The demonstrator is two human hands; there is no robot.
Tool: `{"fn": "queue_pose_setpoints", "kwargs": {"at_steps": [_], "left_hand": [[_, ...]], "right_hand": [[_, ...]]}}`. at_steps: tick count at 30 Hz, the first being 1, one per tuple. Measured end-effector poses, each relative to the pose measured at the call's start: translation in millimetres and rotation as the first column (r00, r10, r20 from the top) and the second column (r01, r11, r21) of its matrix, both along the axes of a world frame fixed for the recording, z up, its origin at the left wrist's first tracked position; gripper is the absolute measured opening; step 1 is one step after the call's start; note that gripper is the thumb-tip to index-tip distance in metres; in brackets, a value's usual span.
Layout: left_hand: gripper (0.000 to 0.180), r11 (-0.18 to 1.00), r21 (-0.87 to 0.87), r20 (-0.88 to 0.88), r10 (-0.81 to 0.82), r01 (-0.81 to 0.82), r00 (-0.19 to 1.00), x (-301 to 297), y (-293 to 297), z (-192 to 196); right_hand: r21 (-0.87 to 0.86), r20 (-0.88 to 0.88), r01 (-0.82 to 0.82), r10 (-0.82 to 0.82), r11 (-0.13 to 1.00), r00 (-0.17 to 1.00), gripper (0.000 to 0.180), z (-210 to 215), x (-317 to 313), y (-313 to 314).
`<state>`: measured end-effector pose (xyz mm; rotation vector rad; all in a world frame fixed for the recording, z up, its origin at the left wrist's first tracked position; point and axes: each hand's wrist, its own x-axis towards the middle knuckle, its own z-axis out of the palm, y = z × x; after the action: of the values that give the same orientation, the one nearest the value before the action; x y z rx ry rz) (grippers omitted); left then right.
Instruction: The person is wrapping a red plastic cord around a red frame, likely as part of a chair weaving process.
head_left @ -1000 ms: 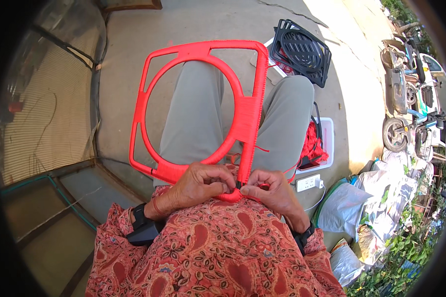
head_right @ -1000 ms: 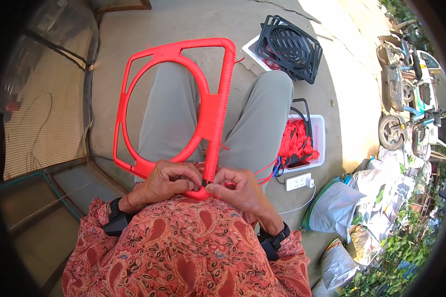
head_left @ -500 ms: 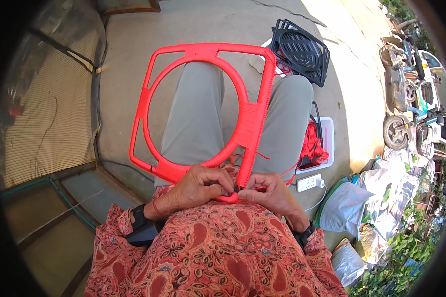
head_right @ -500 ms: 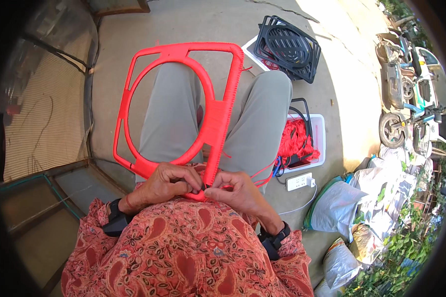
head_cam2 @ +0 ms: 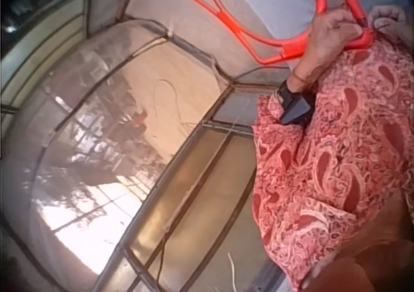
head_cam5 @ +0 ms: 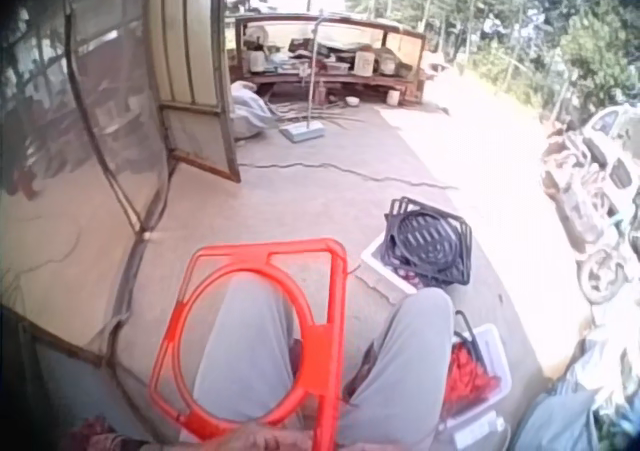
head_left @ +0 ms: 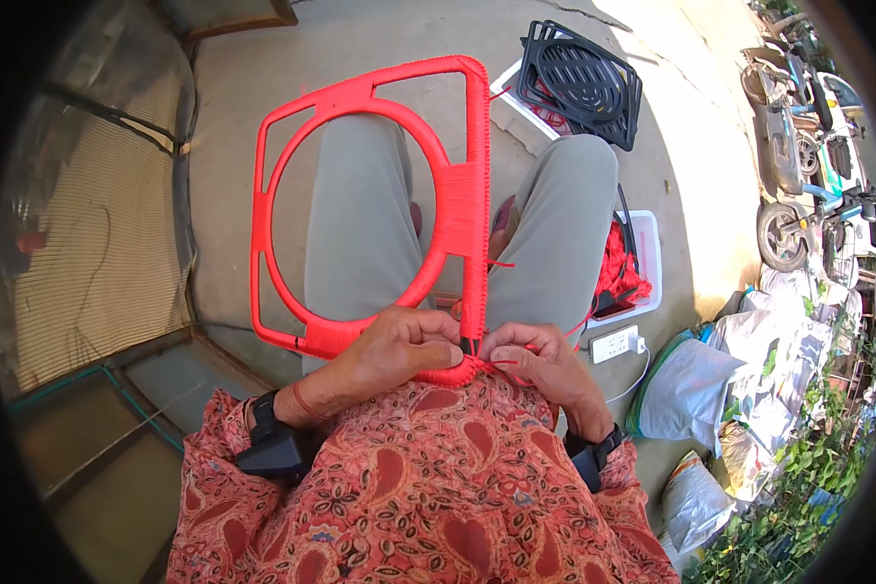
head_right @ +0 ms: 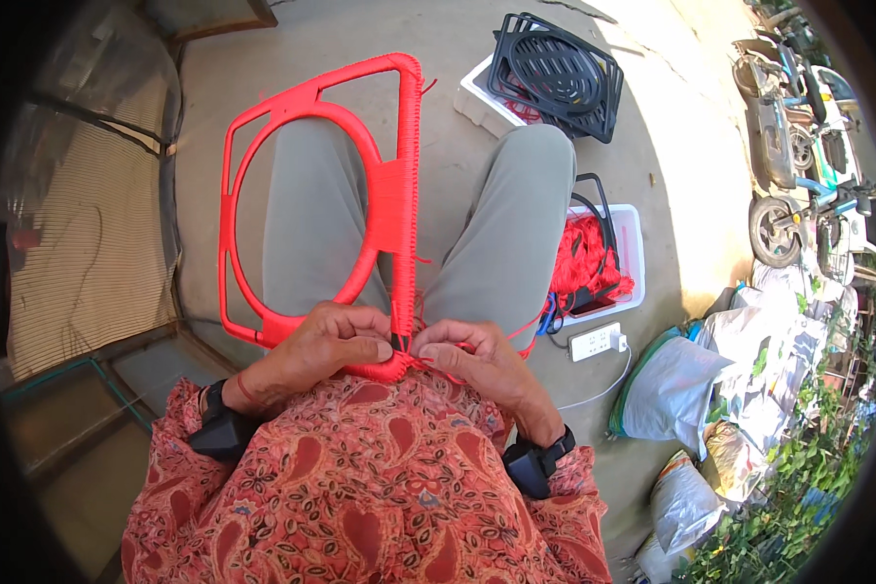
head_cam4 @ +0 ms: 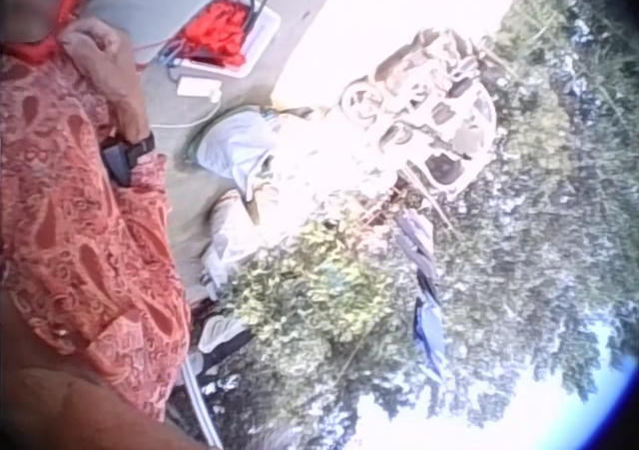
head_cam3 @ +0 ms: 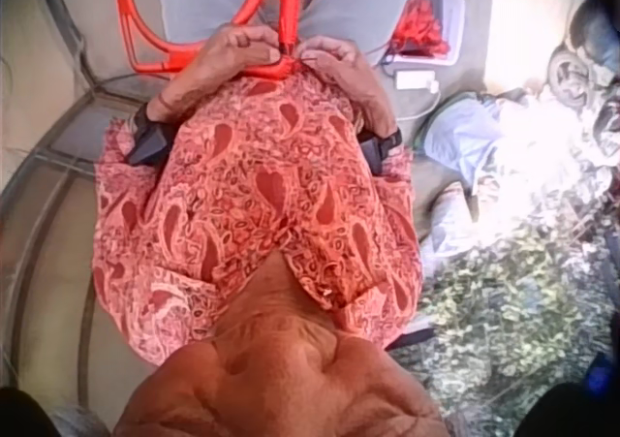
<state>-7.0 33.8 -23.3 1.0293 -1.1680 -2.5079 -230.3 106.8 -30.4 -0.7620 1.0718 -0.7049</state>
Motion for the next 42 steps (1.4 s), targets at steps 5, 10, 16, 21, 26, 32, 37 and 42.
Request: {"fn": "queue_pose_setpoints", "kwargs": {"at_steps": [5, 10, 16, 21, 26, 32, 37, 42], "left_hand": [[0.020, 0.993, 0.116, -0.041, -0.019, 0.023, 0.999, -9, -6, 13], [0.026, 0.979, 0.196, 0.009, -0.055, 0.052, 0.998, -12, -14, 21], [0.024, 0.984, 0.151, -0.034, -0.091, 0.095, 0.995, -9, -15, 16], [0.023, 0.981, 0.169, -0.077, -0.086, 0.098, 0.993, -10, -19, 19], [0.024, 0.972, 0.221, -0.082, -0.059, 0.076, 0.995, -11, -20, 24], [0.022, 0.975, 0.214, -0.065, -0.041, 0.054, 0.997, -7, -15, 32], [0.026, 0.976, 0.217, -0.122, 0.008, 0.019, 0.993, -4, -12, 27], [0.025, 0.981, 0.177, -0.171, -0.053, 0.083, 0.984, 0, -15, 24]], "right_hand": [[0.076, 0.082, -0.046, 0.040, 0.996, 0.996, 0.019, 11, -8, -2], [-0.065, -0.104, -0.075, 0.068, 0.995, 0.992, 0.022, 16, -14, -3], [0.031, -0.049, 0.042, -0.040, 0.999, 0.998, 0.022, 32, -16, -4], [-0.124, -0.179, -0.036, 0.013, 0.992, 0.984, 0.016, 26, -15, -1], [-0.158, -0.285, -0.057, 0.009, 0.986, 0.958, 0.012, 26, -12, 3], [-0.087, -0.236, 0.029, -0.049, 0.996, 0.971, 0.012, 27, -26, 2], [-0.116, -0.156, 0.223, -0.240, 0.968, 0.958, 0.013, 22, -27, 2], [-0.071, 0.031, 0.343, -0.342, 0.937, 0.939, 0.012, 28, -21, -1]]}}
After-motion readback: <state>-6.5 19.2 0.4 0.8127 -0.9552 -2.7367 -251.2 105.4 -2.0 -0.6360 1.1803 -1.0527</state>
